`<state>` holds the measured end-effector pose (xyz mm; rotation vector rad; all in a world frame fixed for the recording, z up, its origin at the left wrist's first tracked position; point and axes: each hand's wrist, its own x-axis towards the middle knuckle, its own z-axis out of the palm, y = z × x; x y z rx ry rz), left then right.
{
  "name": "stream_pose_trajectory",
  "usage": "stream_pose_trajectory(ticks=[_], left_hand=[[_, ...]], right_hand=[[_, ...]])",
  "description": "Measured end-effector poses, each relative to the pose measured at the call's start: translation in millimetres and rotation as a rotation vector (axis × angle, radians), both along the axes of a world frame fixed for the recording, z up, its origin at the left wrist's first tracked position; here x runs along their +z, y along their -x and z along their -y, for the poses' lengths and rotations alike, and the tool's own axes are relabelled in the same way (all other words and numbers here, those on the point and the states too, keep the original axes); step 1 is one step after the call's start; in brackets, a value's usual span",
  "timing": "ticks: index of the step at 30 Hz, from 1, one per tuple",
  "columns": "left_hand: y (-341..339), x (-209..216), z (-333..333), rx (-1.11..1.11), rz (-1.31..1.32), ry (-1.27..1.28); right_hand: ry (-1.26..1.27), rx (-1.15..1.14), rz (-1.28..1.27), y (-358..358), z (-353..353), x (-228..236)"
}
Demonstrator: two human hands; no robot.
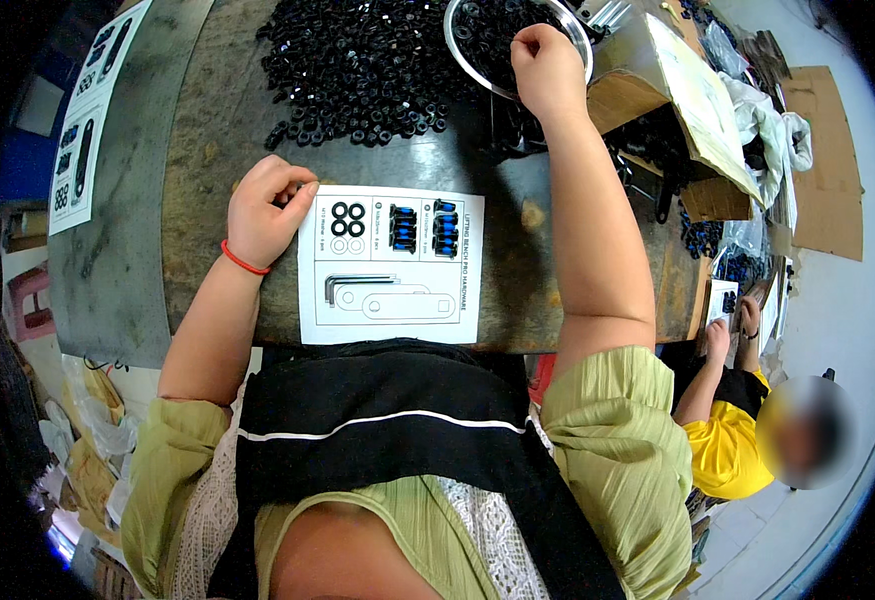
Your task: The person assembles door lock components by hand, placing a black handle, blue cylinders, and black rings onto a white cardboard backing. The person repeatedly picks up parts from piles and bowls, arranges them on the backing, and sets the completed units aside on the table.
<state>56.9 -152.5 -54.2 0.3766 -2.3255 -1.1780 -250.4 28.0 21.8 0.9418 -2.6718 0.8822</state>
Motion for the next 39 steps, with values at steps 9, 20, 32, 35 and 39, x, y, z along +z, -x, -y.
stream_pose_trajectory(ticks=[9, 20, 32, 35, 39], left_hand=[[-26, 20, -6, -0.049, -0.009, 0.09], [-70, 0, -36, -0.18, 0.062, 0.316], [-68, -6, -43, -0.19, 0.143, 0.455], [-69, -7, -43, -0.191, 0.149, 0.461], [-69, -7, -43, -0.181, 0.147, 0.456]], right_hand=[[0.246, 0.276, 0.354, -98, 2, 1], [-0.183, 0.508, 0.175, -236, -13, -60], [-0.25, 0.474, -0.151, -242, -44, -50], [-0.281, 0.464, -0.115, -245, -45, -55], [-0.309, 0.526, -0.068, -248, -47, -58]])
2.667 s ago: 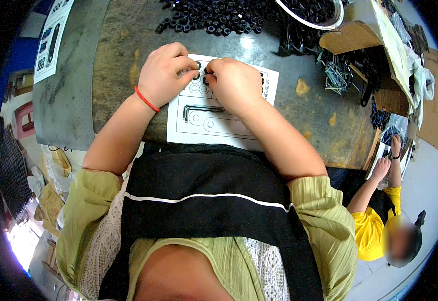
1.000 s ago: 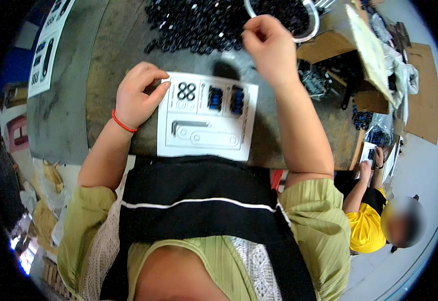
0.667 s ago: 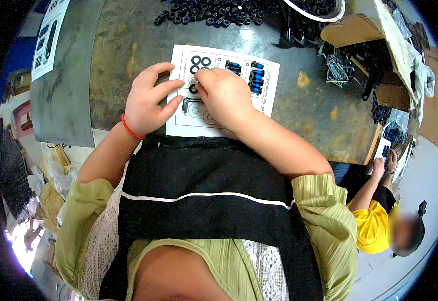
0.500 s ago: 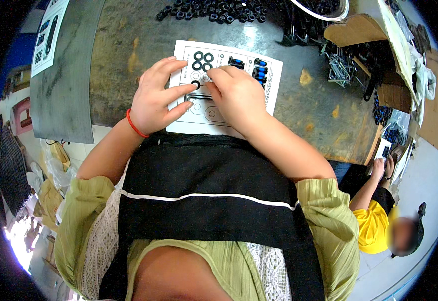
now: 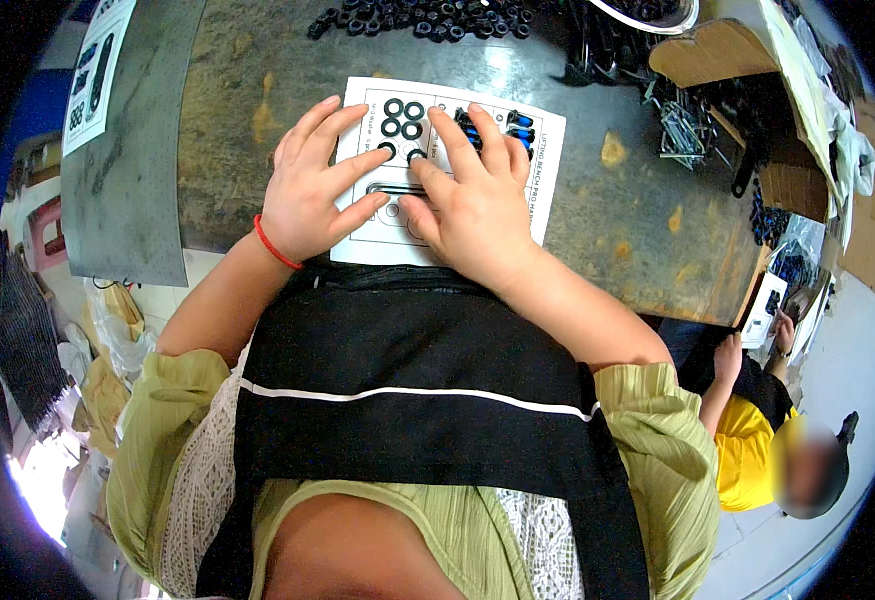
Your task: The person assembles door lock components by hand, placing a black handle, blue cylinders, and black rings onto a white cardboard backing. The person repeatedly picks up parts from piles and bowls, arranges them on the backing, and sets the completed units aside on the table.
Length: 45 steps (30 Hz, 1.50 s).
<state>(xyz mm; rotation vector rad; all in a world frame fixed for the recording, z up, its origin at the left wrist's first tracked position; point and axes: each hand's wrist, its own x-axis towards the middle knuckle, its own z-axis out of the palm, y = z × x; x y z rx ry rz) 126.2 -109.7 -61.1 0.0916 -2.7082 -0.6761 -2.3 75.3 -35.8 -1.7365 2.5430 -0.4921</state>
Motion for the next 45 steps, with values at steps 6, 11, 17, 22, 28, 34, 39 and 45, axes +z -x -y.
stream_pose_trajectory(ticks=[6, 11, 17, 22, 28, 34, 39, 45], left_hand=[[4, 0, 0, -0.007, 0.025, 0.008], [7, 2, -2, -0.009, 0.011, -0.032], [14, 13, -2, 0.025, 0.009, -0.091], [11, 2, -3, 0.051, 0.001, -0.108], [10, 0, -3, 0.084, -0.04, -0.073], [8, -1, -4, 0.113, -0.035, -0.051], [10, -4, -4, 0.109, -0.049, -0.051], [9, -5, -4, 0.113, -0.068, -0.083]], right_hand=[[0.019, -0.026, 0.01, -4, 4, -4], [0.061, -0.038, 0.053, 3, -2, -2], [0.27, -0.359, -0.091, 102, -54, 30], [0.239, -0.855, -0.314, 220, -138, 38], [0.608, -0.998, 0.391, 316, -180, -3], [0.635, -1.0, 0.726, 333, -179, 0], [0.657, -1.01, 0.43, 328, -182, -8], [0.794, -1.025, 0.303, 303, -185, -6]])
